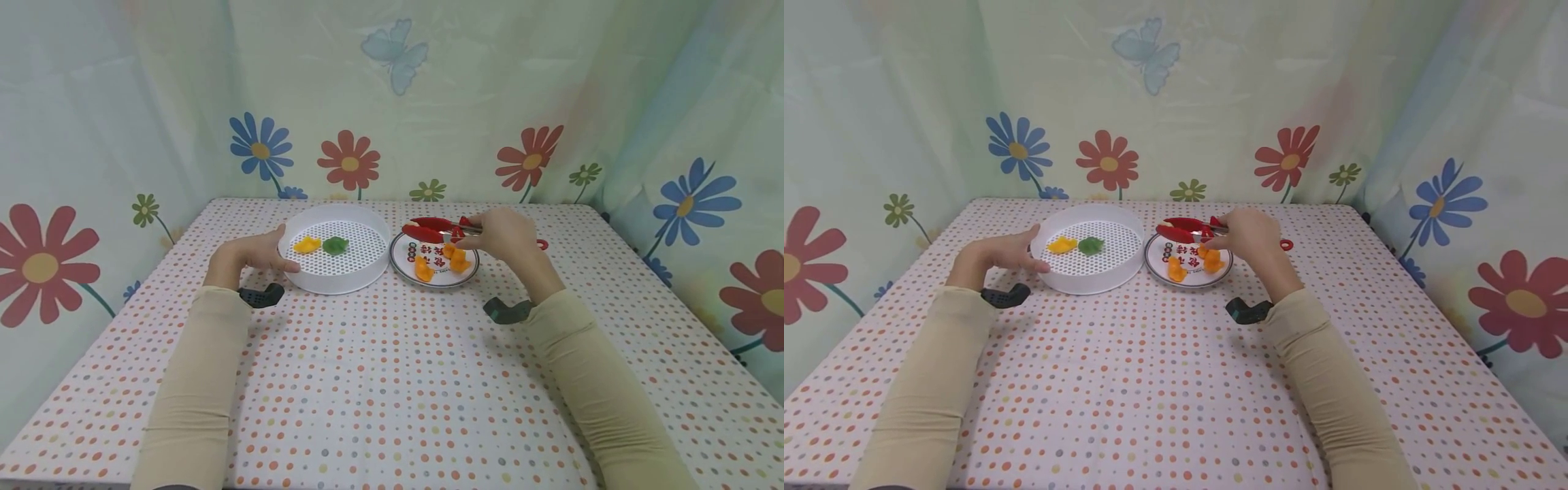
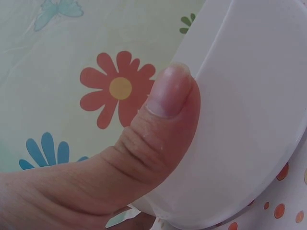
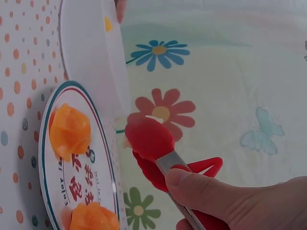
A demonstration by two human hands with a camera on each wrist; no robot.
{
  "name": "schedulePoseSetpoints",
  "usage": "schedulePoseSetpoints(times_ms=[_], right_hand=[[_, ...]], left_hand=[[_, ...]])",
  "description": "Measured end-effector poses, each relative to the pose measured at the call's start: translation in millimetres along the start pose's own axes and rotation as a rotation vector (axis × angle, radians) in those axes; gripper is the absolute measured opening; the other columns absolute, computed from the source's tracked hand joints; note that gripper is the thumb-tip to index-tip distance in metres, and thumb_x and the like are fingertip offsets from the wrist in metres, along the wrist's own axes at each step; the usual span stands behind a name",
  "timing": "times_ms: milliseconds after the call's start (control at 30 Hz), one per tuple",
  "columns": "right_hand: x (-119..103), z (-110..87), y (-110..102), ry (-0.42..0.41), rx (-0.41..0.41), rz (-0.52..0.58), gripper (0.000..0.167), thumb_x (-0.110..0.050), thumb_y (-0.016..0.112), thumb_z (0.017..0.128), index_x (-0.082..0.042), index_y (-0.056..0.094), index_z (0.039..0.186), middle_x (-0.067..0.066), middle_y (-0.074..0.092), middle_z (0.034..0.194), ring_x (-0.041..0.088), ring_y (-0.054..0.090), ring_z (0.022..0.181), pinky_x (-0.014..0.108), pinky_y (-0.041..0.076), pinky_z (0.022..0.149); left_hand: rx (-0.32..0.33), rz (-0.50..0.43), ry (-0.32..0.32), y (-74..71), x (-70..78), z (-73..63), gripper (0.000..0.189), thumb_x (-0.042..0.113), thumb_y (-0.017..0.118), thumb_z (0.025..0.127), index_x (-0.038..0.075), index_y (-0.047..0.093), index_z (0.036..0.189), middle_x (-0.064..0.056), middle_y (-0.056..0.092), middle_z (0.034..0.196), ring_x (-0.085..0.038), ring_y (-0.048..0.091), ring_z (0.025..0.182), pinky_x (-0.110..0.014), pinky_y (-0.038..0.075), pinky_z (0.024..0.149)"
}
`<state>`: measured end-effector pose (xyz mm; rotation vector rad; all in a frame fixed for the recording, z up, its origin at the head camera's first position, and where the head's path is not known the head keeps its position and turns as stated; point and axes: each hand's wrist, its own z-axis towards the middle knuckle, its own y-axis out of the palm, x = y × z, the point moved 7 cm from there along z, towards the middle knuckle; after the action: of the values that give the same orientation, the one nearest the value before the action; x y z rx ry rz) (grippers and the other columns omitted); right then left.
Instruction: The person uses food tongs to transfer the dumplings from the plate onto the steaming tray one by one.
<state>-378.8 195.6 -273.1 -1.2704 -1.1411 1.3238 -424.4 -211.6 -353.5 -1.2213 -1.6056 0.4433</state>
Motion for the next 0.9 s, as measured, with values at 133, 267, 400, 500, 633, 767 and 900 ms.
schedulePoseSetpoints(times_ms=[133,267,400,500,633,767,900], right_hand=[[-24,-5.7,-9,-0.036,0.043,-0.044,0.074,-0.055,0.072,0.075,-0.017,0.053,0.136,0.017,0.061,0.127,0.031,0.055,0.092,0.032,0.048,0.058],[-60,-11.1,-6,-0.098,0.063,-0.102,0.072,-0.056,0.072,0.075,-0.020,0.055,0.135,0.012,0.066,0.121,0.026,0.056,0.087,0.028,0.045,0.056],[-107,-10.1,5,-0.194,0.051,-0.149,0.070,-0.057,0.072,0.074,-0.024,0.057,0.133,0.006,0.069,0.117,0.023,0.058,0.087,0.028,0.045,0.060],[-139,-6.2,12,-0.270,0.047,-0.158,0.066,-0.056,0.073,0.074,-0.025,0.060,0.131,0.004,0.068,0.119,0.023,0.060,0.092,0.032,0.048,0.069],[-166,2.2,21,-0.314,0.032,-0.160,0.062,-0.055,0.073,0.074,-0.026,0.062,0.128,0.002,0.068,0.120,0.022,0.061,0.097,0.035,0.051,0.075],[-181,10.2,29,-0.335,0.016,-0.195,0.059,-0.054,0.073,0.075,-0.024,0.064,0.125,0.001,0.071,0.113,0.019,0.062,0.092,0.034,0.052,0.074],[-188,16.1,36,-0.337,0.012,-0.224,0.057,-0.055,0.074,0.074,-0.022,0.068,0.120,0.000,0.072,0.105,0.018,0.060,0.084,0.032,0.052,0.070]], left_hand=[[0.004,0.005,-0.001,-3.0,-1.5,-0.7,0.127,0.050,0.074,0.076,0.009,-0.021,0.149,-0.019,-0.012,0.159,-0.041,-0.005,0.146,-0.066,0.007,0.112],[0.005,0.010,0.021,-4.2,2.5,0.7,0.124,0.049,0.073,0.078,0.006,-0.019,0.149,-0.019,-0.012,0.159,-0.040,-0.006,0.146,-0.064,0.007,0.113],[0.002,-0.007,0.015,-3.4,1.7,-0.2,0.122,0.047,0.073,0.079,0.008,-0.018,0.149,-0.017,-0.013,0.159,-0.039,-0.006,0.147,-0.064,0.006,0.114],[-0.001,-0.014,-0.007,-2.2,-0.7,-0.2,0.122,0.047,0.073,0.079,0.009,-0.019,0.150,-0.016,-0.013,0.159,-0.039,-0.006,0.147,-0.065,0.006,0.113],[0.001,-0.008,-0.015,-0.6,-2.3,1.5,0.125,0.052,0.073,0.076,0.011,-0.019,0.150,-0.016,-0.011,0.160,-0.039,-0.005,0.147,-0.067,0.008,0.112],[0.011,0.003,-0.010,-1.1,-2.3,3.9,0.126,0.054,0.074,0.074,0.013,-0.019,0.150,-0.016,-0.009,0.160,-0.039,-0.002,0.147,-0.067,0.010,0.112],[0.011,0.006,-0.021,-2.3,-3.5,3.5,0.127,0.055,0.074,0.074,0.014,-0.019,0.150,-0.015,-0.008,0.160,-0.039,-0.001,0.147,-0.067,0.010,0.111]])
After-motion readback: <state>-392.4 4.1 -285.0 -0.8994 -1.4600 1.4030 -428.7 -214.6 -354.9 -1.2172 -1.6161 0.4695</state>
